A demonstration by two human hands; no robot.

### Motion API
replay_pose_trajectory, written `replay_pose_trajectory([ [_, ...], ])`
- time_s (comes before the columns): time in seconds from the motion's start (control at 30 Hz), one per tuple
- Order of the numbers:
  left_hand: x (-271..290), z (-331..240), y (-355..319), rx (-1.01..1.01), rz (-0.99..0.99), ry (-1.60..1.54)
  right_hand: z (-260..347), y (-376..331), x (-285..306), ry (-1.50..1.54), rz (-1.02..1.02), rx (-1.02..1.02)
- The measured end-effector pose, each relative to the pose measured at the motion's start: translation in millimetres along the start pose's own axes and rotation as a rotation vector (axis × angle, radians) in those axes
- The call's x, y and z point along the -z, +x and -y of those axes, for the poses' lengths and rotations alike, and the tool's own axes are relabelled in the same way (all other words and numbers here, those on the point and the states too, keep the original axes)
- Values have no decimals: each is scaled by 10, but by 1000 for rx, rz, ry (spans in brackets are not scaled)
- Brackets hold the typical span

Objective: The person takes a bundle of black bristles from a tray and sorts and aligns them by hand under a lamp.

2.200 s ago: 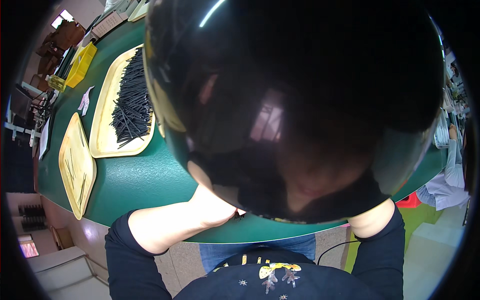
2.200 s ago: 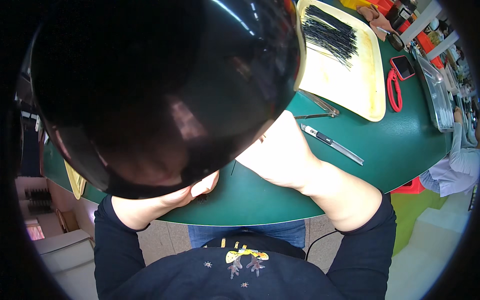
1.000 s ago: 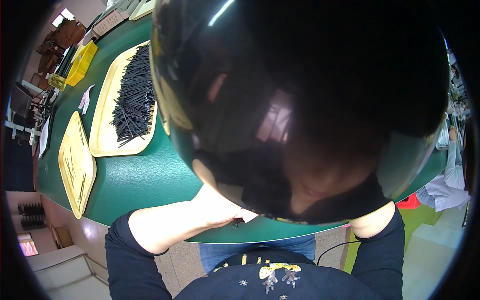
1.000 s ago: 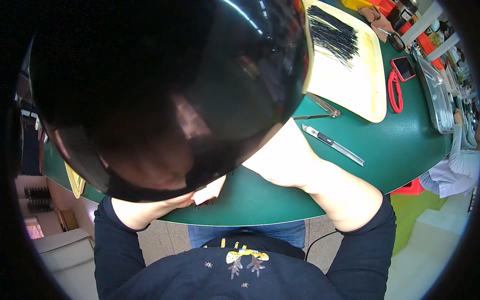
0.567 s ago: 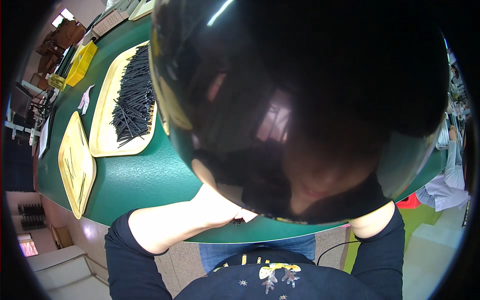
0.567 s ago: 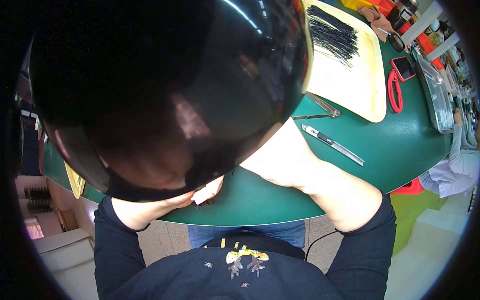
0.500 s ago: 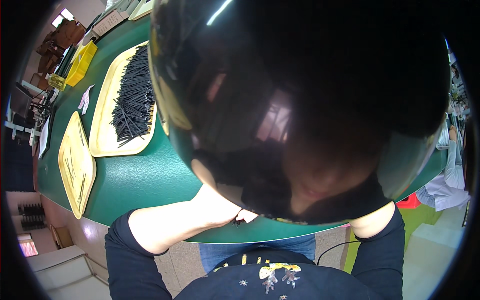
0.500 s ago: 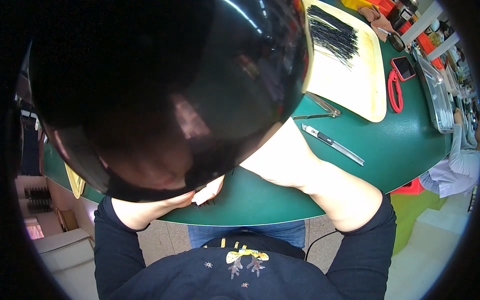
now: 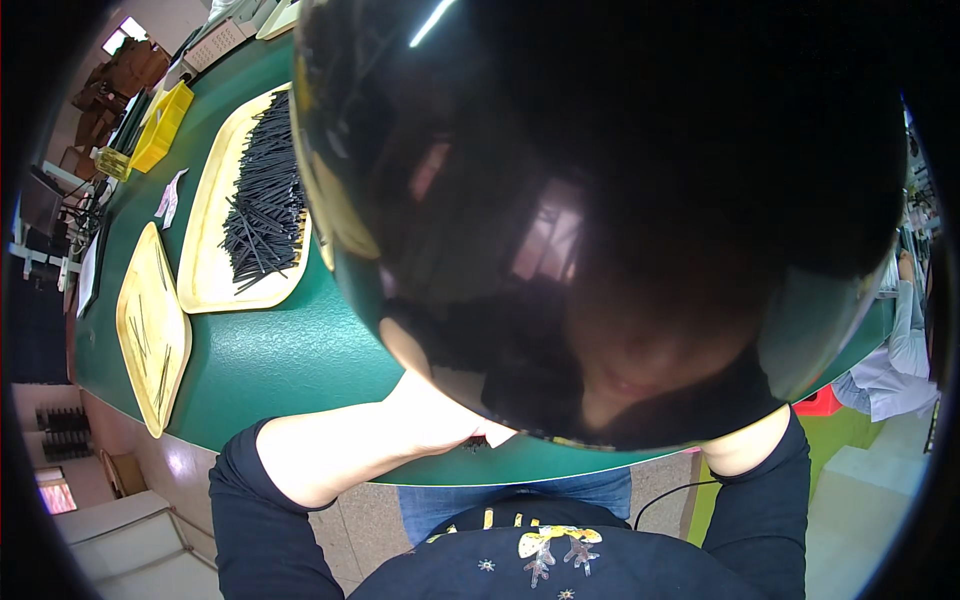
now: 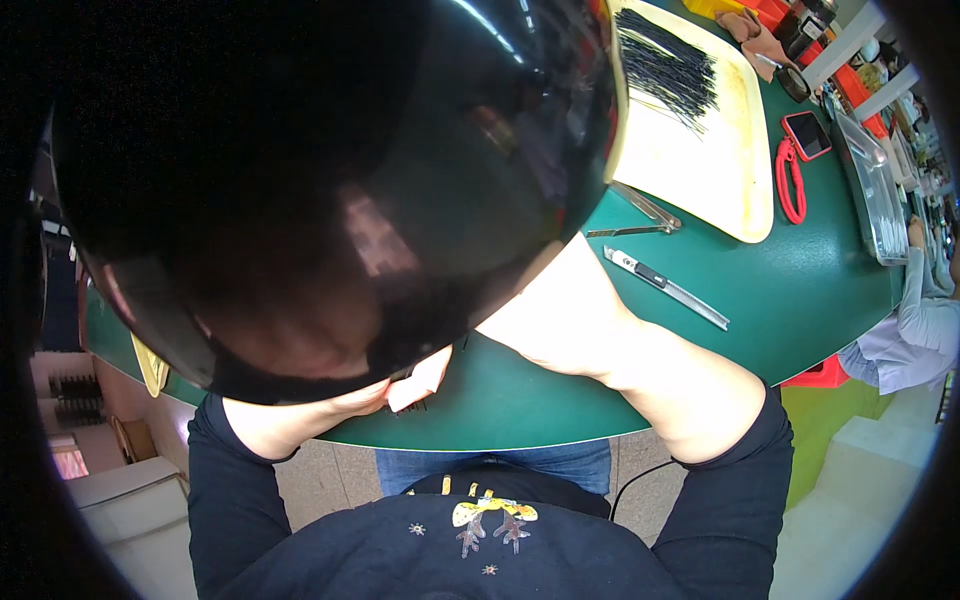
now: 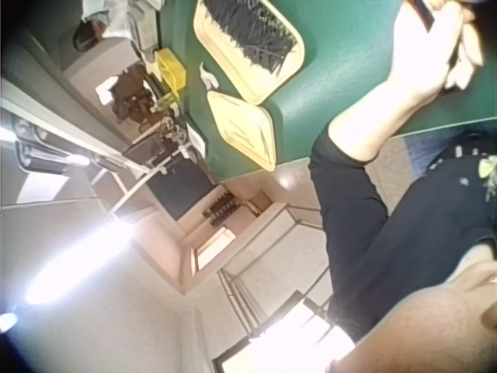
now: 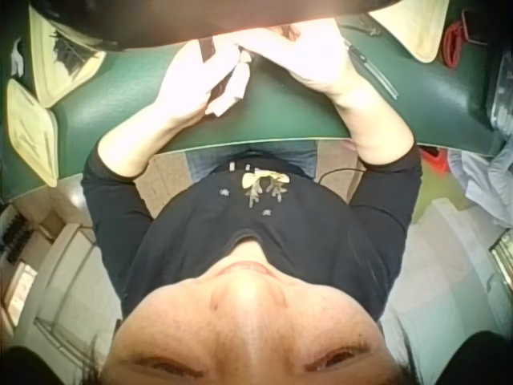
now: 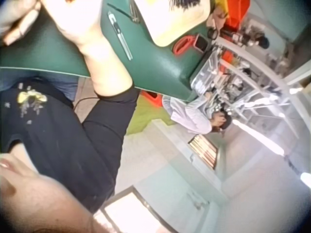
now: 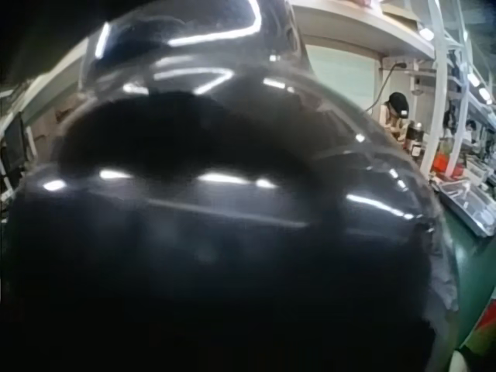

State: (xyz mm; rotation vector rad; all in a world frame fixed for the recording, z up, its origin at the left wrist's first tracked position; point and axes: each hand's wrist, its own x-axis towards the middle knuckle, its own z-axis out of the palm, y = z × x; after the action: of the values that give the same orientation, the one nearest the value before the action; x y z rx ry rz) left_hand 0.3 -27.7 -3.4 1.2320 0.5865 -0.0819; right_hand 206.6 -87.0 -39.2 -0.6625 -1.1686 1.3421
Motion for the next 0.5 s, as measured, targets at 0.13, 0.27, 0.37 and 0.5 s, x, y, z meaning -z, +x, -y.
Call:
replay_pose_trajectory([
  [0.13,-3,11,3,3,1,1,79,53,-48,-56,43,75],
  [0.27,-21,-2,1,-6,12,1,143,4,-67,-54,-24,-30],
  [0.37,-10,0,-12,0,6,-4,107,12,-25,-136,-14,-75],
  [0.5,-16,-9,5,-5,15,-12,-17,-41,45,114,30,-23],
])
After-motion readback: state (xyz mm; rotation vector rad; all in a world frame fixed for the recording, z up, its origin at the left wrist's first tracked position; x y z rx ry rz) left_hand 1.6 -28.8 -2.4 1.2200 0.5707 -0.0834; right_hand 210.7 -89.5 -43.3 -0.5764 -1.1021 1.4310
